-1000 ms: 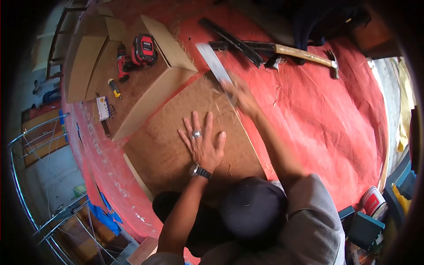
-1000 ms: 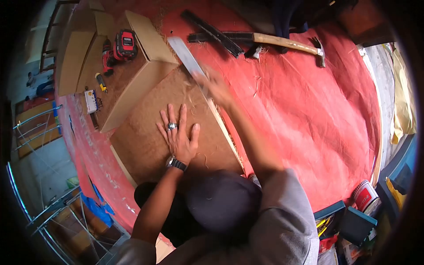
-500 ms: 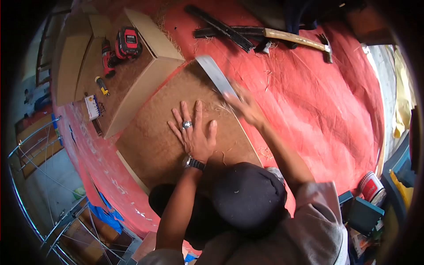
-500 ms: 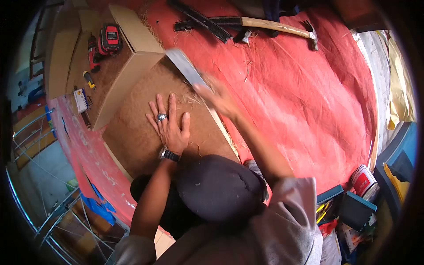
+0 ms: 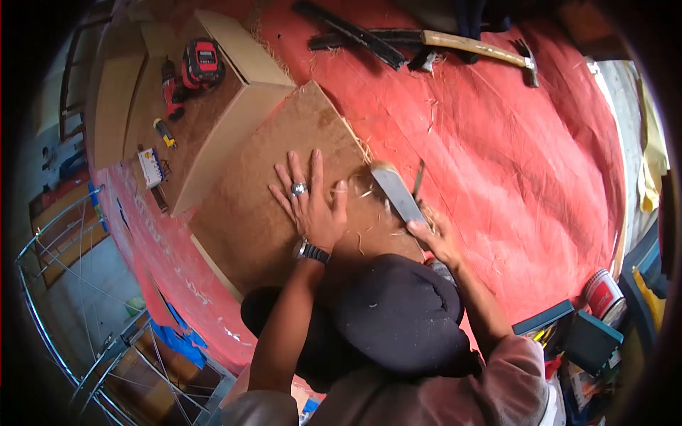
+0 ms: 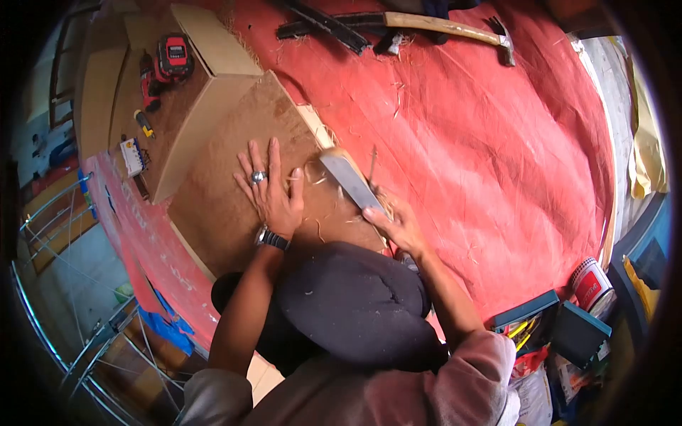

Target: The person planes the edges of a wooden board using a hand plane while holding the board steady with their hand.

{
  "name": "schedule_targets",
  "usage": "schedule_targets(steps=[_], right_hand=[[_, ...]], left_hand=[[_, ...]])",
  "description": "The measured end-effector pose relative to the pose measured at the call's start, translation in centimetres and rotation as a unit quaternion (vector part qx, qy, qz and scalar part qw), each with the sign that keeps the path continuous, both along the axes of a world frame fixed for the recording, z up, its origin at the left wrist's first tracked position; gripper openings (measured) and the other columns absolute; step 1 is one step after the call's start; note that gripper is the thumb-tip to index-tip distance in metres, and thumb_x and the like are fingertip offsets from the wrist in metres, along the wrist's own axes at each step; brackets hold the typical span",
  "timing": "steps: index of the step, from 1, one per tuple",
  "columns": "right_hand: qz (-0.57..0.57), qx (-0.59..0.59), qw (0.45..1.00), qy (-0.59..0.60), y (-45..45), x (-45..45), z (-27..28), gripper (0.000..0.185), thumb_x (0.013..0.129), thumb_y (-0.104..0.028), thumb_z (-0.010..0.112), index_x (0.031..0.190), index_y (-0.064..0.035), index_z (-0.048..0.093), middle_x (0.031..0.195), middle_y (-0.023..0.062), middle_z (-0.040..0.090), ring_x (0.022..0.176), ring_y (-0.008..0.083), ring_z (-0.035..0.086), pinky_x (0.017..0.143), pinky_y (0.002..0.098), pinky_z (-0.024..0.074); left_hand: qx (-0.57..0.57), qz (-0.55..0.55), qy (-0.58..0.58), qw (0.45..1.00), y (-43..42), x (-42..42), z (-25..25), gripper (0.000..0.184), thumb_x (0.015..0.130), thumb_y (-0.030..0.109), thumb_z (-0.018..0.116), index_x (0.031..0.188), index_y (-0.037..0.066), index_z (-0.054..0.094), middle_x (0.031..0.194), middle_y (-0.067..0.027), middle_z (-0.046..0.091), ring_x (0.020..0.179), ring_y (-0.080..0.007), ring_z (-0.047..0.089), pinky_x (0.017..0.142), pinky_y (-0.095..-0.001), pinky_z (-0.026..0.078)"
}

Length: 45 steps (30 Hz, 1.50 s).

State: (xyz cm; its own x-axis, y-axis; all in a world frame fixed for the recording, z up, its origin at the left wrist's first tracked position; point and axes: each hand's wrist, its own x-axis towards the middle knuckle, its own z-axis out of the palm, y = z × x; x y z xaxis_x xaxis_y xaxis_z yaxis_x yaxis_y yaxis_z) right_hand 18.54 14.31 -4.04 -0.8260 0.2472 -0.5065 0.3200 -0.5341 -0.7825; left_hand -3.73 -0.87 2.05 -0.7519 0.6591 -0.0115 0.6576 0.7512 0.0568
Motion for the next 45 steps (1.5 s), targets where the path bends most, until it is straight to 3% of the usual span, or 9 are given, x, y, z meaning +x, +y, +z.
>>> schedule_targets(steps=[4, 6, 10, 16, 22, 26, 31, 34, 45], right_hand=[[-0.049, 0.059, 0.987, 0.141, 4.0, -13.5, 0.1, 0.075, 0.099, -0.047, 0.070, 0.156, -0.0036, 0.047, 0.124, 0.0052, 0.067, 0.110, 0.0155, 0.061, 0.096, 0.0322, 0.0493], [-0.056, 0.080, 0.979, 0.180, 5.8, -19.7, -0.3, 0.077, 0.100, -0.046, 0.069, 0.156, 0.0004, 0.045, 0.137, 0.0097, 0.061, 0.123, 0.0183, 0.056, 0.106, 0.0346, 0.0442], [-0.046, 0.079, 0.980, 0.177, 5.7, -17.9, 1.1, 0.079, 0.099, -0.047, 0.069, 0.155, 0.0048, 0.045, 0.150, 0.0153, 0.055, 0.137, 0.0228, 0.050, 0.116, 0.0362, 0.0377], [-0.001, -0.018, 1.000, 0.019, -0.3, 3.1, 4.2, 0.073, 0.098, -0.037, 0.074, 0.154, 0.0007, 0.048, 0.152, 0.0150, 0.055, 0.142, 0.0261, 0.049, 0.120, 0.0414, 0.0351], [-0.030, 0.091, 0.987, 0.128, 3.2, -9.0, 1.5, 0.076, 0.097, -0.047, 0.072, 0.155, -0.0033, 0.049, 0.152, 0.0155, 0.056, 0.136, 0.0240, 0.053, 0.116, 0.0409, 0.0400], [-0.042, 0.022, 0.985, 0.164, 5.6, -17.9, 1.1, 0.080, 0.097, -0.048, 0.072, 0.155, 0.0001, 0.046, 0.149, 0.0144, 0.057, 0.135, 0.0234, 0.053, 0.114, 0.0382, 0.0404], [-0.035, 0.066, 0.995, 0.068, 1.7, -5.1, 1.7, 0.073, 0.097, -0.045, 0.072, 0.150, 0.0011, 0.053, 0.136, 0.0079, 0.062, 0.124, 0.0179, 0.056, 0.106, 0.0365, 0.0432], [-0.006, -0.020, 1.000, 0.017, -0.8, 4.7, 4.3, 0.077, 0.097, -0.042, 0.075, 0.155, -0.0001, 0.048, 0.145, 0.0152, 0.061, 0.139, 0.0240, 0.052, 0.118, 0.0421, 0.0371], [-0.056, 0.045, 0.984, 0.162, 4.0, -13.2, 0.5, 0.081, 0.095, -0.048, 0.074, 0.155, -0.0016, 0.047, 0.149, 0.0136, 0.057, 0.134, 0.0228, 0.052, 0.114, 0.0378, 0.0401]], left_hand=[[0.017, -0.006, 0.009, 1.000, 0.5, -0.4, -0.5, 0.070, 0.102, 0.049, 0.054, 0.165, 0.024, 0.036, 0.171, -0.0198, 0.026, 0.155, -0.0514, 0.021, 0.121, -0.0713, 0.011], [0.020, -0.013, 0.018, 1.000, 0.5, -0.3, -0.7, 0.070, 0.102, 0.049, 0.054, 0.165, 0.025, 0.035, 0.171, -0.0196, 0.025, 0.154, -0.0522, 0.022, 0.121, -0.0717, 0.012], [0.018, -0.016, 0.028, 0.999, 0.4, -0.4, -1.2, 0.071, 0.102, 0.049, 0.054, 0.165, 0.025, 0.034, 0.172, -0.0192, 0.024, 0.154, -0.0524, 0.022, 0.121, -0.0716, 0.012], [0.014, -0.006, 0.022, 1.000, 0.3, -0.2, -0.9, 0.070, 0.102, 0.049, 0.054, 0.165, 0.026, 0.034, 0.171, -0.0187, 0.025, 0.154, -0.0517, 0.022, 0.121, -0.0714, 0.012], [0.024, -0.006, 0.030, 0.999, 0.4, -0.2, -1.1, 0.071, 0.100, 0.050, 0.057, 0.164, 0.027, 0.037, 0.172, -0.0161, 0.025, 0.155, -0.0494, 0.022, 0.121, -0.0716, 0.011], [0.027, -0.013, 0.037, 0.999, 0.1, -0.5, -1.3, 0.068, 0.103, 0.053, 0.051, 0.165, 0.030, 0.034, 0.173, -0.0144, 0.024, 0.156, -0.0490, 0.021, 0.121, -0.0717, 0.011], [0.027, -0.007, 0.028, 0.999, 0.0, -0.2, -1.2, 0.068, 0.103, 0.052, 0.051, 0.165, 0.029, 0.035, 0.172, -0.0150, 0.025, 0.156, -0.0492, 0.021, 0.120, -0.0727, 0.012], [0.034, -0.005, 0.031, 0.999, 0.3, -0.2, -1.5, 0.067, 0.103, 0.052, 0.051, 0.165, 0.029, 0.035, 0.172, -0.0155, 0.025, 0.156, -0.0490, 0.021, 0.121, -0.0722, 0.012], [0.040, -0.014, 0.030, 0.999, 0.3, -0.3, -1.5, 0.066, 0.104, 0.053, 0.050, 0.164, 0.029, 0.036, 0.171, -0.0170, 0.027, 0.156, -0.0494, 0.020, 0.122, -0.0705, 0.010]])
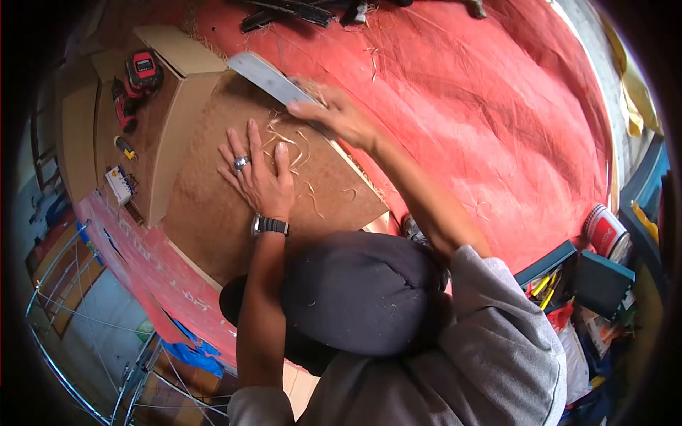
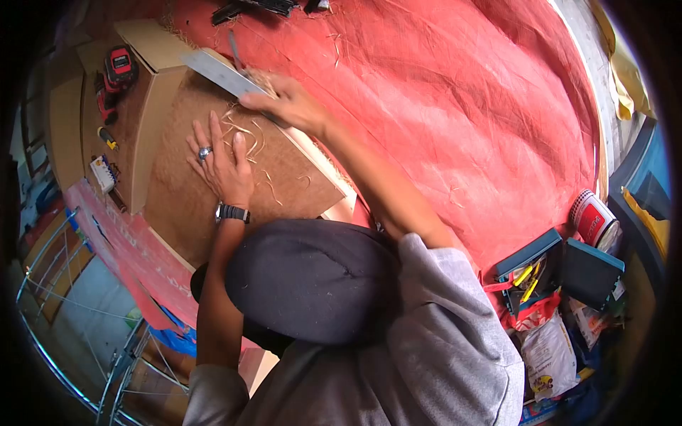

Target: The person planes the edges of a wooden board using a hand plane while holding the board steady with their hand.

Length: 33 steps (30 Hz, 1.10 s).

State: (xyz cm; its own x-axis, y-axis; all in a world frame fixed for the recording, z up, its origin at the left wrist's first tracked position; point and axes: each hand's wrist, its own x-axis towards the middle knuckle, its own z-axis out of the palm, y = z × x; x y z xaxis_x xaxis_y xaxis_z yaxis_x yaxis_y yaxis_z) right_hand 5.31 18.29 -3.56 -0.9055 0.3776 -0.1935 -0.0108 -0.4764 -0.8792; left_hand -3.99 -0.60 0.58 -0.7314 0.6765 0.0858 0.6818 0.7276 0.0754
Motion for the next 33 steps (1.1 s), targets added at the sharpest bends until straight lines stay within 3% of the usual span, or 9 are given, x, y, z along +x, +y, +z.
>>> schedule_targets(steps=[8, 11, 17, 20, 22, 25, 28, 30, 33], right_hand=[[0.068, -0.021, 0.975, -0.213, -7.0, 27.6, 2.4, 0.070, 0.096, -0.034, 0.076, 0.150, 0.0029, 0.052, 0.140, 0.0104, 0.063, 0.131, 0.0180, 0.054, 0.114, 0.0366, 0.0397], [-0.034, -0.125, 0.963, -0.237, -7.2, 30.1, 3.3, 0.047, 0.098, -0.030, 0.073, 0.134, -0.0021, 0.064, 0.109, 0.0059, 0.069, 0.100, 0.0124, 0.064, 0.087, 0.0311, 0.0524], [-0.183, -0.147, 0.941, -0.245, -4.3, 31.6, 2.2, 0.023, 0.101, -0.029, 0.068, 0.114, -0.0120, 0.061, 0.064, -0.0077, 0.044, 0.048, 0.0045, 0.037, 0.043, 0.0250, 0.0287], [-0.223, -0.147, 0.934, -0.236, -3.2, 31.9, 2.1, 0.021, 0.101, -0.029, 0.069, 0.107, -0.0134, 0.056, 0.064, -0.0065, 0.043, 0.049, 0.0063, 0.040, 0.044, 0.0261, 0.0324], [-0.223, -0.128, 0.932, -0.257, -2.7, 32.1, 2.4, 0.019, 0.101, -0.028, 0.068, 0.105, -0.0142, 0.055, 0.067, -0.0065, 0.043, 0.052, 0.0069, 0.042, 0.047, 0.0260, 0.0344], [-0.251, -0.095, 0.927, -0.262, -2.3, 31.6, 3.9, 0.017, 0.102, -0.025, 0.067, 0.104, -0.0146, 0.055, 0.073, -0.0063, 0.045, 0.058, 0.0062, 0.044, 0.052, 0.0248, 0.0363], [-0.265, -0.144, 0.913, -0.273, -3.2, 35.1, 1.5, 0.016, 0.102, -0.024, 0.067, 0.107, -0.0141, 0.055, 0.076, -0.0060, 0.046, 0.063, 0.0057, 0.046, 0.057, 0.0243, 0.0372], [-0.287, -0.143, 0.906, -0.276, -3.9, 36.4, 1.5, 0.020, 0.102, -0.024, 0.067, 0.114, -0.0124, 0.056, 0.080, -0.0049, 0.048, 0.067, 0.0058, 0.048, 0.059, 0.0235, 0.0388], [-0.299, -0.107, 0.907, -0.276, -6.8, 42.4, 3.6, 0.029, 0.102, -0.023, 0.067, 0.126, -0.0098, 0.057, 0.087, -0.0030, 0.052, 0.074, 0.0060, 0.050, 0.064, 0.0214, 0.0412]], left_hand=[[0.001, -0.004, 0.015, 1.000, -0.1, 0.1, 0.2, 0.066, 0.105, 0.051, 0.050, 0.164, 0.028, 0.035, 0.171, -0.0170, 0.027, 0.156, -0.0497, 0.021, 0.122, -0.0707, 0.011], [-0.003, -0.001, 0.015, 1.000, -0.2, 0.1, 0.1, 0.066, 0.105, 0.051, 0.050, 0.165, 0.029, 0.033, 0.171, -0.0171, 0.027, 0.155, -0.0500, 0.021, 0.121, -0.0710, 0.010], [-0.009, 0.028, 0.023, 0.999, 1.0, 5.0, 1.2, 0.067, 0.106, 0.044, 0.047, 0.163, 0.011, 0.036, 0.169, -0.0240, 0.027, 0.154, -0.0515, 0.023, 0.122, -0.0695, 0.011], [-0.015, -0.004, -0.012, 1.000, 5.2, 13.3, 3.3, 0.064, 0.103, 0.037, 0.056, 0.156, 0.003, 0.045, 0.165, -0.0248, 0.035, 0.153, -0.0510, 0.025, 0.122, -0.0703, 0.012], [0.036, -0.147, -0.197, 0.969, 6.5, 16.4, 2.4, 0.059, 0.100, 0.032, 0.061, 0.151, 0.004, 0.052, 0.162, -0.0241, 0.040, 0.153, -0.0507, 0.026, 0.122, -0.0708, 0.012], [0.160, -0.292, -0.112, 0.936, 9.0, 14.7, 3.7, 0.051, 0.098, 0.028, 0.062, 0.141, 0.000, 0.058, 0.151, -0.0267, 0.050, 0.144, -0.0482, 0.039, 0.120, -0.0713, 0.015], [0.065, -0.156, -0.101, 0.980, 8.0, 6.1, 6.1, 0.058, 0.097, 0.021, 0.055, 0.146, -0.008, 0.046, 0.152, -0.0284, 0.046, 0.145, -0.0467, 0.037, 0.120, -0.0675, 0.020], [0.004, -0.054, 0.075, 0.996, 5.2, -1.3, 2.1, 0.063, 0.104, 0.034, 0.046, 0.156, -0.002, 0.037, 0.160, -0.0255, 0.039, 0.150, -0.0494, 0.028, 0.121, -0.0682, 0.016], [0.024, 0.142, 0.076, 0.987, 3.7, -7.4, -1.1, 0.066, 0.107, 0.045, 0.038, 0.160, 0.006, 0.034, 0.164, -0.0235, 0.035, 0.150, -0.0522, 0.026, 0.122, -0.0679, 0.014]])
